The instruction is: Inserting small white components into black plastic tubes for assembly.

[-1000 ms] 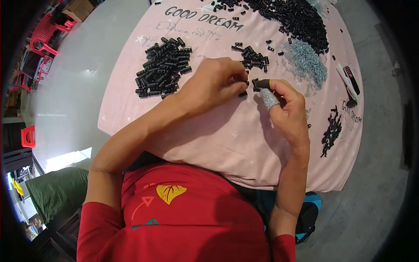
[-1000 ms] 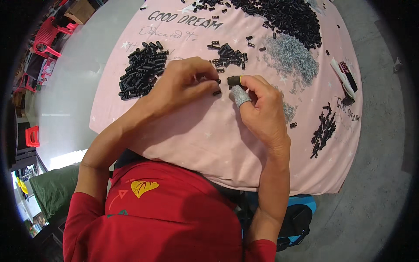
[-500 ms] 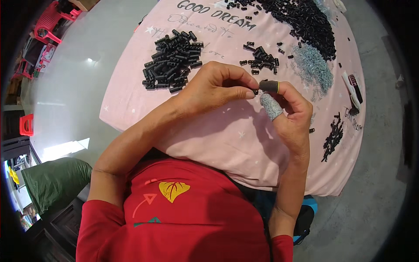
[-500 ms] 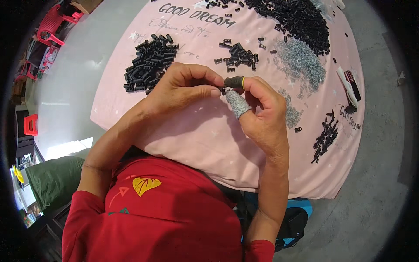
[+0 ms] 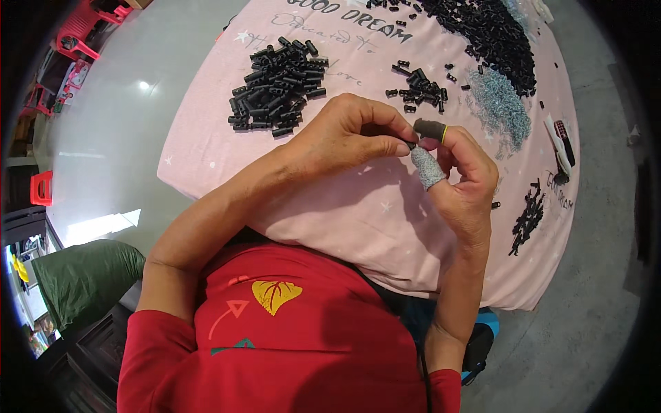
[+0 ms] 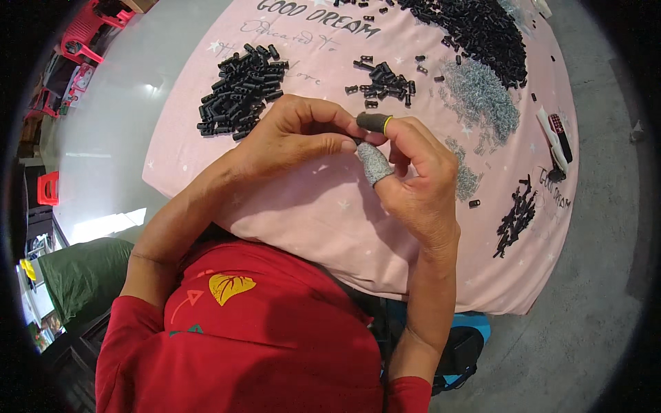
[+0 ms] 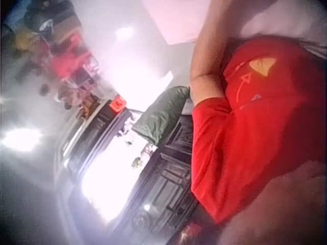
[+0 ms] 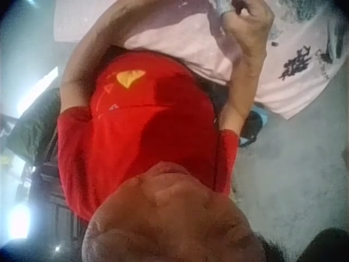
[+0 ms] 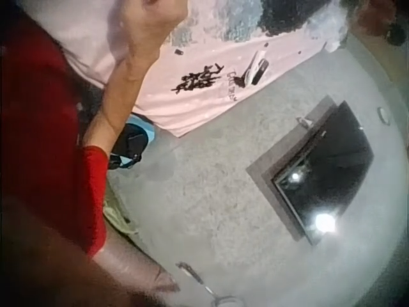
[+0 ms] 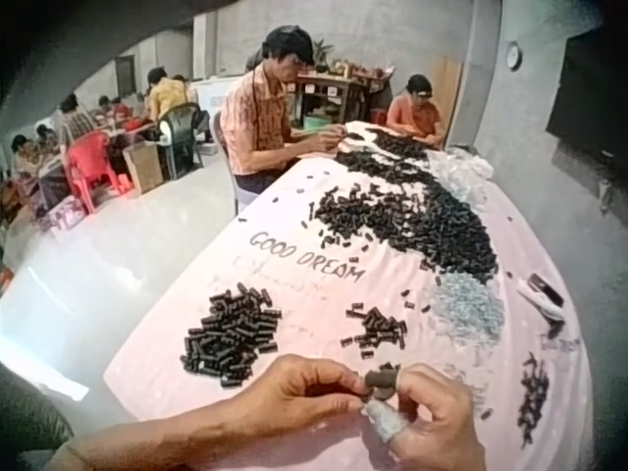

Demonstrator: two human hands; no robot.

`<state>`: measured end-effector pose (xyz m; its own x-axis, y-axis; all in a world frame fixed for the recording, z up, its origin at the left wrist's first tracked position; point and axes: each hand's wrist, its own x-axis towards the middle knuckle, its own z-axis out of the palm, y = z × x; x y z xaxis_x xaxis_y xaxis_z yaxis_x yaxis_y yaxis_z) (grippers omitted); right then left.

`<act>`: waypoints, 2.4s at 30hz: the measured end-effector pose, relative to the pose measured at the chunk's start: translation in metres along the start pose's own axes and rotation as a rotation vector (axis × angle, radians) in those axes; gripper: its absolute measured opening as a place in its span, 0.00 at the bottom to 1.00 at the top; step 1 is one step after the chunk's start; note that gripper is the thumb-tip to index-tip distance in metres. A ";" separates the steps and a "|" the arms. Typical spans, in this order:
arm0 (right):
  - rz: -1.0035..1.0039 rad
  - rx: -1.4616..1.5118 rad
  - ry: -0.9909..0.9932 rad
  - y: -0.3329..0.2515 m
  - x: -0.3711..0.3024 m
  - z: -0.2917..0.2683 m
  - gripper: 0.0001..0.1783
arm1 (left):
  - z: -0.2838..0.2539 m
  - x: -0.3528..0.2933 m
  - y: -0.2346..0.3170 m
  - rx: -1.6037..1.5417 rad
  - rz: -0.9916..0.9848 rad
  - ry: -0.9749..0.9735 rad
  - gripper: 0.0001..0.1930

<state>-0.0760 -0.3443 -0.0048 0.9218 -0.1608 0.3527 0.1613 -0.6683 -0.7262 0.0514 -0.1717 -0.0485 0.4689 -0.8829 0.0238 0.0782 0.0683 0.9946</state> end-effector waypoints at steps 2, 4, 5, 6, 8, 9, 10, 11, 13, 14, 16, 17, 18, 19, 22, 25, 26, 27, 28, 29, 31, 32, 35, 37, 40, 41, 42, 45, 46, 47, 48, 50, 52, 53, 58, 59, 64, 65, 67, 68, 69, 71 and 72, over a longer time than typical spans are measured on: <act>0.026 0.174 0.101 0.003 -0.001 0.004 0.14 | 0.001 0.000 0.003 -0.190 0.014 0.008 0.10; 0.015 0.153 0.114 0.010 0.000 -0.001 0.13 | -0.004 -0.006 0.016 -0.237 -0.059 0.032 0.10; 0.075 0.106 0.072 0.013 -0.001 -0.003 0.12 | -0.007 -0.010 0.021 -0.283 -0.135 0.057 0.10; 0.073 0.107 0.069 0.014 -0.001 -0.002 0.12 | -0.009 -0.011 0.018 -0.291 -0.102 0.082 0.10; 0.075 -0.164 -0.047 0.013 -0.001 0.000 0.12 | -0.012 -0.014 0.017 -0.291 -0.118 0.103 0.10; 0.055 -0.198 -0.065 0.015 -0.001 0.003 0.11 | -0.013 -0.015 0.017 -0.289 -0.135 0.122 0.10; 0.055 -0.197 -0.070 0.015 -0.001 0.004 0.11 | -0.012 -0.016 0.016 -0.291 -0.136 0.127 0.10; 0.029 -0.268 -0.108 0.016 0.000 0.004 0.11 | -0.011 -0.017 0.016 -0.275 -0.111 0.123 0.10; 0.003 -0.339 -0.148 0.015 0.000 0.005 0.11 | -0.009 -0.017 0.014 -0.259 -0.085 0.121 0.10; -0.035 -0.411 -0.157 0.014 0.001 0.006 0.12 | -0.008 -0.016 0.011 -0.244 -0.087 0.123 0.10; -0.072 -0.483 -0.164 0.014 0.001 0.007 0.12 | -0.009 -0.016 0.009 -0.228 -0.089 0.121 0.10; -0.118 -0.499 -0.130 0.016 0.000 0.007 0.12 | -0.010 -0.017 0.008 -0.202 -0.094 0.101 0.10; -0.164 -0.514 -0.096 0.018 -0.001 0.007 0.12 | -0.011 -0.017 0.008 -0.176 -0.098 0.080 0.10; -0.166 -0.512 -0.096 0.016 -0.001 0.007 0.12 | -0.010 -0.017 0.009 -0.175 -0.098 0.081 0.10; 0.070 -0.168 -0.030 0.007 -0.003 0.007 0.10 | -0.006 -0.015 0.007 -0.175 -0.096 0.052 0.09; 0.154 -0.011 -0.047 0.005 -0.005 0.008 0.09 | -0.003 -0.013 0.002 -0.204 -0.066 -0.005 0.09; 0.138 0.045 -0.021 0.008 -0.006 0.009 0.09 | -0.003 -0.014 0.004 -0.205 -0.067 -0.008 0.09; 0.123 0.101 0.004 0.011 -0.007 0.010 0.09 | -0.003 -0.014 0.004 -0.217 -0.063 -0.009 0.09; 0.123 0.101 0.004 0.012 -0.007 0.010 0.09 | -0.003 -0.015 0.005 -0.228 -0.057 -0.007 0.09; 0.110 0.127 0.014 0.013 -0.007 0.010 0.10 | -0.003 -0.015 0.006 -0.229 -0.057 -0.007 0.09; 0.098 0.153 0.022 0.013 -0.007 0.010 0.10 | -0.003 -0.015 0.006 -0.237 -0.044 0.026 0.08; 0.115 0.218 0.042 0.010 -0.006 0.009 0.11 | -0.003 -0.015 0.006 -0.238 -0.044 0.027 0.08; 0.150 0.322 0.049 0.002 -0.005 0.006 0.11 | -0.003 -0.015 0.006 -0.225 -0.089 0.027 0.09; 0.217 0.393 0.060 -0.005 -0.005 0.007 0.11 | -0.002 -0.014 0.004 -0.228 -0.042 0.063 0.09; 0.185 0.328 0.032 0.001 -0.007 0.007 0.10 | -0.003 -0.015 0.006 -0.193 -0.085 0.036 0.10; 0.188 0.329 0.031 0.004 -0.007 0.006 0.10 | -0.003 -0.015 0.006 -0.195 -0.087 0.036 0.10; 0.159 0.287 0.021 0.006 -0.007 0.006 0.10 | -0.003 -0.015 0.005 -0.187 -0.085 0.028 0.10; 0.106 0.226 0.015 0.008 -0.007 0.007 0.10 | -0.003 -0.015 0.002 -0.197 -0.070 0.018 0.10; 0.080 0.205 0.022 0.009 -0.007 0.007 0.10 | -0.003 -0.014 0.000 -0.212 -0.053 0.016 0.10; 0.082 0.206 0.022 0.010 -0.007 0.007 0.10 | -0.002 -0.014 0.000 -0.213 -0.055 0.015 0.10; 0.048 0.169 0.021 0.010 -0.007 0.006 0.11 | -0.002 -0.014 -0.001 -0.214 -0.053 0.015 0.10; 0.016 0.132 0.019 0.011 -0.006 0.006 0.11 | -0.002 -0.014 0.000 -0.217 -0.052 0.016 0.10; -0.041 0.074 0.025 0.011 -0.006 0.006 0.11 | -0.002 -0.014 0.001 -0.183 -0.061 0.018 0.10; -0.040 0.075 0.025 0.011 -0.006 0.006 0.11 | -0.002 -0.015 0.001 -0.183 -0.062 0.018 0.10; 0.021 0.088 0.007 0.006 -0.006 0.007 0.10 | -0.001 -0.014 -0.004 -0.134 -0.043 0.042 0.09; 0.023 0.087 0.007 0.006 -0.006 0.007 0.10 | -0.001 -0.014 -0.005 -0.136 -0.045 0.041 0.09; 0.028 0.072 0.008 0.005 -0.006 0.008 0.10 | 0.000 -0.013 -0.003 -0.079 -0.059 0.070 0.08; 0.029 0.073 0.008 0.004 -0.005 0.008 0.10 | 0.000 -0.013 -0.003 -0.079 -0.060 0.070 0.08; -0.030 0.007 -0.015 0.002 -0.003 0.007 0.12 | 0.000 -0.012 -0.004 -0.093 -0.037 0.099 0.09; -0.028 0.008 -0.016 -0.001 -0.002 0.007 0.12 | 0.000 -0.013 -0.004 -0.093 -0.040 0.099 0.09; -0.098 -0.081 -0.022 -0.005 0.000 0.007 0.13 | -0.001 -0.013 -0.004 -0.087 -0.042 0.087 0.09; -0.167 -0.171 -0.027 -0.006 0.000 0.007 0.14 | -0.002 -0.014 -0.003 -0.081 -0.045 0.071 0.08; -0.168 -0.172 -0.022 -0.005 0.000 0.007 0.13 | -0.002 -0.014 -0.002 -0.111 -0.072 0.075 0.08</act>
<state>-0.0748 -0.3355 -0.0050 0.8947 -0.0227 0.4461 0.2524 -0.7982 -0.5469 0.0461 -0.1583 -0.0506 0.5229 -0.8503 -0.0591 0.2091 0.0608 0.9760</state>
